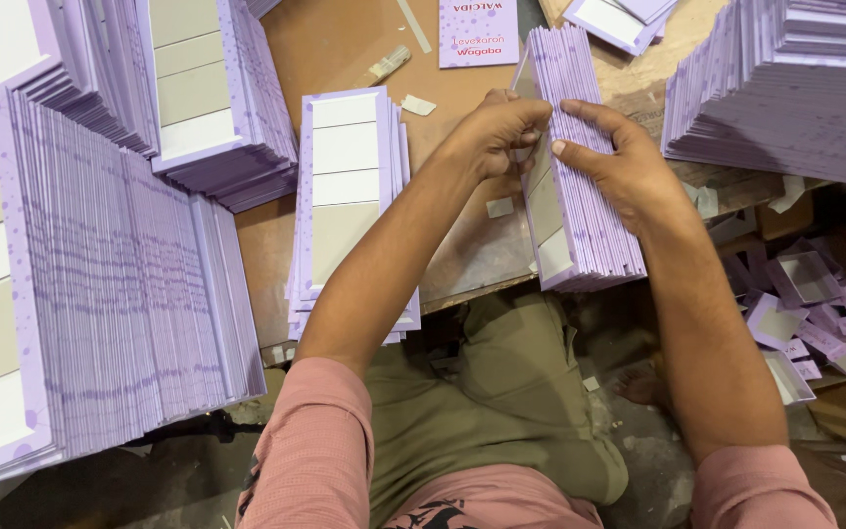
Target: The person repeatedly picks up small stacks of purple-bordered paper sheets from a table and places them onto a growing pile. The person handles the sheets by hand, aligning them before stacking. The task continues throughout the clip with no visible final destination shown.
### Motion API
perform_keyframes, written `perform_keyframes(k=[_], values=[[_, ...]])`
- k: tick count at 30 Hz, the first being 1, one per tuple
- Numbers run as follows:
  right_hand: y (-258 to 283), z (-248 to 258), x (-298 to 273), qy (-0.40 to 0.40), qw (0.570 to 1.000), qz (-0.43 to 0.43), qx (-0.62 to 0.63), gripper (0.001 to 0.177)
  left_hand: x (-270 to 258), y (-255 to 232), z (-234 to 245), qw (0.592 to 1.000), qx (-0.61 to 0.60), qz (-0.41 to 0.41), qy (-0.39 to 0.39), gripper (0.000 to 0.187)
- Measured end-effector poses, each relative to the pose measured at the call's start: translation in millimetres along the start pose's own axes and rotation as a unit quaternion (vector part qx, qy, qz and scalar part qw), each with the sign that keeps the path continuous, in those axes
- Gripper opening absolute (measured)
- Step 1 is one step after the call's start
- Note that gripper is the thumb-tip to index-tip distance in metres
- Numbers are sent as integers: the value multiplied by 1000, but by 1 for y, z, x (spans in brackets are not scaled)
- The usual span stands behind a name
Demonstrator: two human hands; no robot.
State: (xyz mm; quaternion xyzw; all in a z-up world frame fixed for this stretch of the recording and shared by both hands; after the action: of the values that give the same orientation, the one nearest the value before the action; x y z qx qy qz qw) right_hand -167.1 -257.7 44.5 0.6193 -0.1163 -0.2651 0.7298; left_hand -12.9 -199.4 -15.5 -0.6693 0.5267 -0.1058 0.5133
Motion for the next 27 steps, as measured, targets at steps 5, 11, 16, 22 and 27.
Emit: perform_keyframes(k=[5,11,16,22,27], values=[[-1,0,0,0,1000,16,-2,51,0,3,6,999,4,13,-47,25],[2,0,-3,-8,1000,-5,-16,52,3,4,1,1000,16,-13,-4,16],[5,-1,-2,-9,1000,3,-27,52,2,5,4,999,24,-10,-37,17],[0,0,0,-5,1000,22,-22,52,3,-3,-5,995,61,0,-77,20],[-4,-1,1,-10,1000,14,-13,52,-3,-14,-12,985,117,1,-125,50]])
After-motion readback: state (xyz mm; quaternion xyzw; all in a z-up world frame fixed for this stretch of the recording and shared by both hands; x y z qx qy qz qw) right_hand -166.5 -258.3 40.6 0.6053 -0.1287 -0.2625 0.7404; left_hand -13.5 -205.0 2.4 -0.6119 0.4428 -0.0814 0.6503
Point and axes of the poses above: each hand's wrist, its own x-axis towards the middle knuckle, its own z-axis out of the back of the hand, y = z × x, the point moved 5 cm from there along x, towards the middle knuckle, and after that the axes turned 6 degrees about -x, right-handed, at the moved point
